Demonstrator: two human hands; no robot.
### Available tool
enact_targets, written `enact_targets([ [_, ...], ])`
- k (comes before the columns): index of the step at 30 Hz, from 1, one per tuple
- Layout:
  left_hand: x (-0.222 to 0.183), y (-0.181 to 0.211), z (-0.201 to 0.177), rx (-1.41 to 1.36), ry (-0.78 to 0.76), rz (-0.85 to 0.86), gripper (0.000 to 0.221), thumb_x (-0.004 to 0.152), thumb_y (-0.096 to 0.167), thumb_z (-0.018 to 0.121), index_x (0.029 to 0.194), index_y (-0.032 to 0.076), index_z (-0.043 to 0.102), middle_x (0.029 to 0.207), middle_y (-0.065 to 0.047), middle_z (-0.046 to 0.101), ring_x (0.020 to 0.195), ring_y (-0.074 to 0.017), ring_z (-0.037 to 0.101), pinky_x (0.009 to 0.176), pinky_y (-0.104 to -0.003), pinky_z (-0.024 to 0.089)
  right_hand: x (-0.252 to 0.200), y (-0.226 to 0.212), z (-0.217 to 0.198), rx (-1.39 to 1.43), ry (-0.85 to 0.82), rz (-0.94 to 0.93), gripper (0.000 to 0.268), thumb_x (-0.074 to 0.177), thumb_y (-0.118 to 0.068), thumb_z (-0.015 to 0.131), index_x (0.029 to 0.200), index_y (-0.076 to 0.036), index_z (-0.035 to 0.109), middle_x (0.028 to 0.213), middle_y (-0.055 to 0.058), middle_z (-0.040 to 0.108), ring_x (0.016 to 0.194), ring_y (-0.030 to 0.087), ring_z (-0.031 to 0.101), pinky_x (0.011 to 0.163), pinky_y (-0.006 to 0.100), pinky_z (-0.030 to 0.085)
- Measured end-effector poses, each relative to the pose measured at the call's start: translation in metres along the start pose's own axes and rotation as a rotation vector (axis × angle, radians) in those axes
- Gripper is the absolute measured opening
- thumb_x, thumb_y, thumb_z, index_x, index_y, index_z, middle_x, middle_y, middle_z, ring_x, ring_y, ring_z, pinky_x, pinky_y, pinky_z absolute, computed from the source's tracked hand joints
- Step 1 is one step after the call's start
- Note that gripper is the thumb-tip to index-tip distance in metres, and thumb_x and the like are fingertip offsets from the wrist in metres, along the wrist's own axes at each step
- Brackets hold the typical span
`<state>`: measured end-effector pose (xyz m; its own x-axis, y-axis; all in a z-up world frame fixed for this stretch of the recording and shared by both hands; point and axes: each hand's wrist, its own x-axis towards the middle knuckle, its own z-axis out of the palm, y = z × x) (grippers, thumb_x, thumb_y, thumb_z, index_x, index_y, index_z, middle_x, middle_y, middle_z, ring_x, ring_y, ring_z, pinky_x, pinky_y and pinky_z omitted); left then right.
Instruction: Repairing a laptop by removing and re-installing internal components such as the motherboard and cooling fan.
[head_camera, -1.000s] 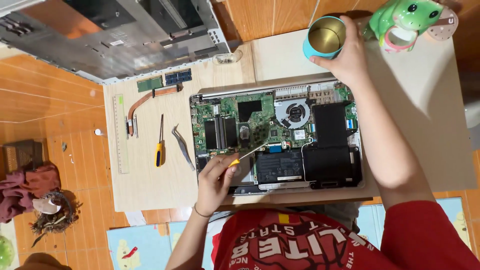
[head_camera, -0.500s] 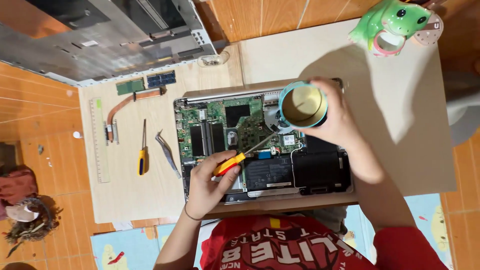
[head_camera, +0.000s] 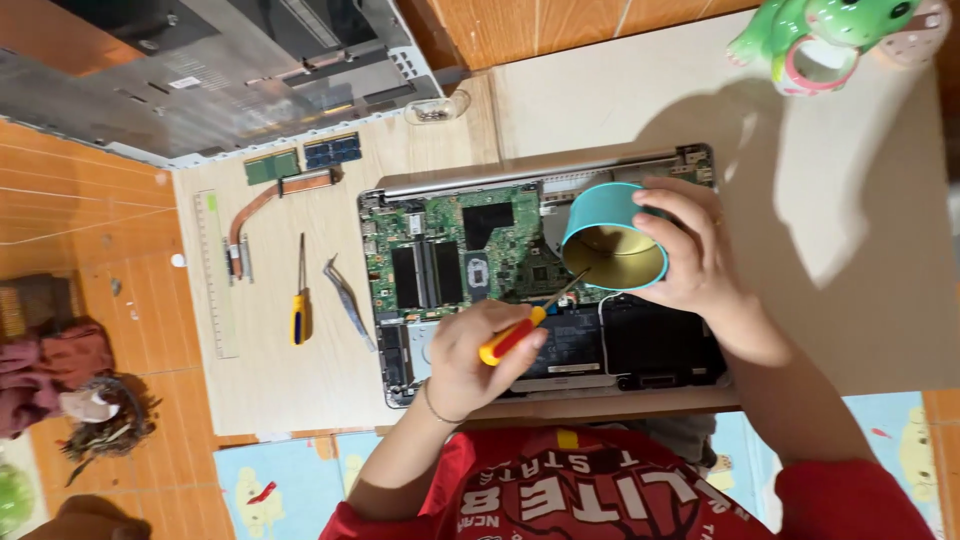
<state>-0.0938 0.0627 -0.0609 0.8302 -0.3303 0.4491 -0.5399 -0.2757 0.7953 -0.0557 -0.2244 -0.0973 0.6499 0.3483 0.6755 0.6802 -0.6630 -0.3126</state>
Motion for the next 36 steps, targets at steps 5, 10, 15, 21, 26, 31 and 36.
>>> enact_targets([
  [5, 0.000, 0.000, 0.004, -0.024, -0.059, 0.053, 0.030, 0.092, 0.015, 0.084, 0.108, 0.001, 0.063, 0.097, -0.013, 0.075, 0.075, -0.0218, 0.074, 0.064, -0.029, 0.059, 0.002, -0.005, 0.001, -0.032, 0.037, -0.022, 0.080, 0.077, -0.028, 0.098, 0.135, -0.011, 0.045, 0.135, 0.013, 0.053, 0.118, 0.039, 0.061, 0.099, 0.049, 0.051],
  [10, 0.005, 0.003, 0.008, 0.050, -0.086, 0.147, 0.031, 0.092, 0.015, 0.085, 0.109, 0.002, 0.063, 0.097, -0.010, 0.074, 0.080, -0.0255, 0.075, 0.069, -0.033, 0.060, 0.000, -0.005, 0.001, -0.068, 0.050, -0.055, 0.076, 0.079, -0.025, 0.095, 0.136, -0.012, 0.046, 0.136, 0.012, 0.053, 0.118, 0.037, 0.062, 0.099, 0.047, 0.053],
  [15, 0.009, 0.006, 0.012, 0.127, -0.092, 0.162, 0.031, 0.091, 0.015, 0.085, 0.110, 0.003, 0.064, 0.095, -0.009, 0.074, 0.079, -0.0245, 0.074, 0.068, -0.033, 0.060, 0.001, -0.005, 0.001, -0.058, 0.052, -0.051, 0.074, 0.078, -0.027, 0.096, 0.134, -0.012, 0.049, 0.134, 0.011, 0.053, 0.117, 0.036, 0.063, 0.097, 0.046, 0.053],
  [21, 0.011, 0.006, 0.016, 0.167, -0.117, 0.181, 0.032, 0.091, 0.014, 0.085, 0.110, 0.001, 0.063, 0.092, -0.009, 0.073, 0.074, -0.0233, 0.072, 0.063, -0.032, 0.057, 0.002, -0.006, -0.001, -0.075, 0.031, -0.061, 0.073, 0.080, -0.027, 0.095, 0.135, -0.012, 0.050, 0.134, 0.010, 0.054, 0.118, 0.036, 0.063, 0.096, 0.046, 0.053],
  [26, 0.011, 0.004, 0.016, 0.159, -0.106, 0.188, 0.031, 0.092, 0.013, 0.084, 0.110, 0.001, 0.062, 0.093, -0.010, 0.073, 0.075, -0.0241, 0.072, 0.065, -0.033, 0.059, 0.004, -0.007, -0.003, -0.076, 0.025, -0.058, 0.073, 0.080, -0.026, 0.097, 0.134, -0.012, 0.050, 0.134, 0.011, 0.054, 0.117, 0.036, 0.063, 0.096, 0.047, 0.054],
  [31, 0.007, 0.002, 0.014, 0.088, -0.064, 0.172, 0.029, 0.093, 0.013, 0.083, 0.110, 0.002, 0.061, 0.096, -0.010, 0.073, 0.078, -0.0236, 0.074, 0.067, -0.031, 0.060, 0.003, -0.006, -0.003, -0.061, 0.032, -0.059, 0.074, 0.080, -0.027, 0.095, 0.136, -0.011, 0.049, 0.136, 0.011, 0.053, 0.119, 0.036, 0.063, 0.098, 0.047, 0.054],
  [36, 0.005, 0.005, 0.013, -0.026, -0.017, 0.022, 0.025, 0.094, 0.011, 0.079, 0.109, 0.000, 0.062, 0.096, -0.013, 0.075, 0.076, -0.0222, 0.074, 0.064, -0.028, 0.058, 0.003, -0.006, -0.003, -0.067, 0.030, -0.058, 0.077, 0.081, -0.029, 0.100, 0.136, -0.011, 0.049, 0.136, 0.011, 0.053, 0.119, 0.036, 0.062, 0.098, 0.047, 0.052],
])
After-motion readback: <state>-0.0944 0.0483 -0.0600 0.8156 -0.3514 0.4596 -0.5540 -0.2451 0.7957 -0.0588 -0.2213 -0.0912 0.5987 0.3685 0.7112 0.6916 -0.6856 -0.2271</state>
